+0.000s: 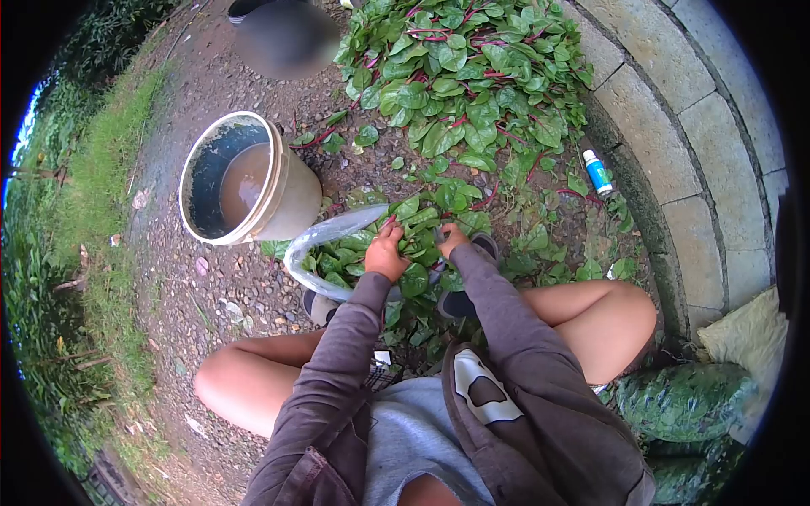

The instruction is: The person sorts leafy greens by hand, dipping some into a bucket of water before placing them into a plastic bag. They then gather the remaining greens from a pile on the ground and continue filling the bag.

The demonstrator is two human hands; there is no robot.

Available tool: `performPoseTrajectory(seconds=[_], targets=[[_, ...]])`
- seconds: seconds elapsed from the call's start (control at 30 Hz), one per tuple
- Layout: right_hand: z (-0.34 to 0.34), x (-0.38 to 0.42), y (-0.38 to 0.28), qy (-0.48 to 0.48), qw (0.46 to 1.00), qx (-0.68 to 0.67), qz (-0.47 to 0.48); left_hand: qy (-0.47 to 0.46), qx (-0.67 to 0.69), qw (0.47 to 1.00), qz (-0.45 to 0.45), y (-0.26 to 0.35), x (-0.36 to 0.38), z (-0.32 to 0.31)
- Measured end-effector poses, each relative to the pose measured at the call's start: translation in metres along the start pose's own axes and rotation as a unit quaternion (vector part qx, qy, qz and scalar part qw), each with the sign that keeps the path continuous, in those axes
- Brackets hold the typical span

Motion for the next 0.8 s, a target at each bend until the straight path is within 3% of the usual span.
performPoseTrajectory(seconds=[0.03, 0.17, 0.23, 0.3, 0.4, 0.43, 0.53, 0.57, 0.67, 0.7, 0.73, 0.77, 0.8], targets=[[-0.007, -0.003, 0.005, 0.065, 0.998, 0.026, -0.01, 0.003, 0.001, 1.0, 0.006, -0.004, 0.001, 0.001], [-0.015, -0.043, 0.008, -0.073, 0.986, 0.149, 0.025, 0.035, 0.015, 0.999, -0.002, -0.004, 0.003, 0.004], [0.005, -0.036, 0.007, -0.121, 0.99, -0.073, -0.013, 0.041, 0.004, 0.999, 0.013, -0.008, 0.005, 0.005], [0.015, -0.024, 0.006, -0.13, 0.959, -0.249, -0.046, 0.057, 0.01, 0.998, 0.021, -0.013, 0.004, 0.008], [0.015, -0.03, 0.007, 0.13, 0.98, -0.144, 0.045, 0.082, 0.019, 0.996, 0.03, -0.016, 0.003, 0.011], [0.036, -0.009, -0.02, 0.148, 0.984, -0.08, 0.063, 0.086, 0.018, 0.996, 0.028, -0.017, 0.003, 0.011], [0.036, 0.014, -0.058, 0.076, 0.979, 0.182, 0.045, 0.077, 0.017, 0.996, 0.034, -0.017, 0.004, 0.01], [0.028, 0.009, -0.05, 0.018, 0.966, 0.257, -0.027, 0.075, 0.017, 0.997, 0.028, -0.017, 0.006, 0.009], [-0.007, -0.046, -0.005, 0.01, 0.98, 0.195, -0.034, 0.049, 0.014, 0.999, 0.002, -0.007, 0.005, 0.011], [0.019, -0.032, -0.021, -0.036, 0.993, 0.114, 0.011, 0.036, 0.003, 0.999, -0.019, -0.005, 0.008, 0.009], [0.018, -0.043, -0.007, -0.047, 0.995, -0.08, -0.046, 0.024, -0.008, 0.999, -0.041, -0.002, 0.011, 0.008], [0.017, -0.054, 0.004, -0.055, 0.956, -0.27, -0.101, 0.011, -0.008, 0.998, -0.055, 0.002, 0.011, 0.006], [0.016, -0.058, 0.005, -0.058, 0.879, -0.448, -0.151, -0.004, -0.023, 0.998, -0.064, 0.003, 0.011, 0.004]])
Point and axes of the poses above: each hand's wrist, its own x-axis away from the middle knuckle, its own z-axis out of the back of the hand, y = z × x, the point moved 4 cm from there along -x, towards the middle knuckle, and after that the axes turned 2 degrees about x, right-handed, at the moved point
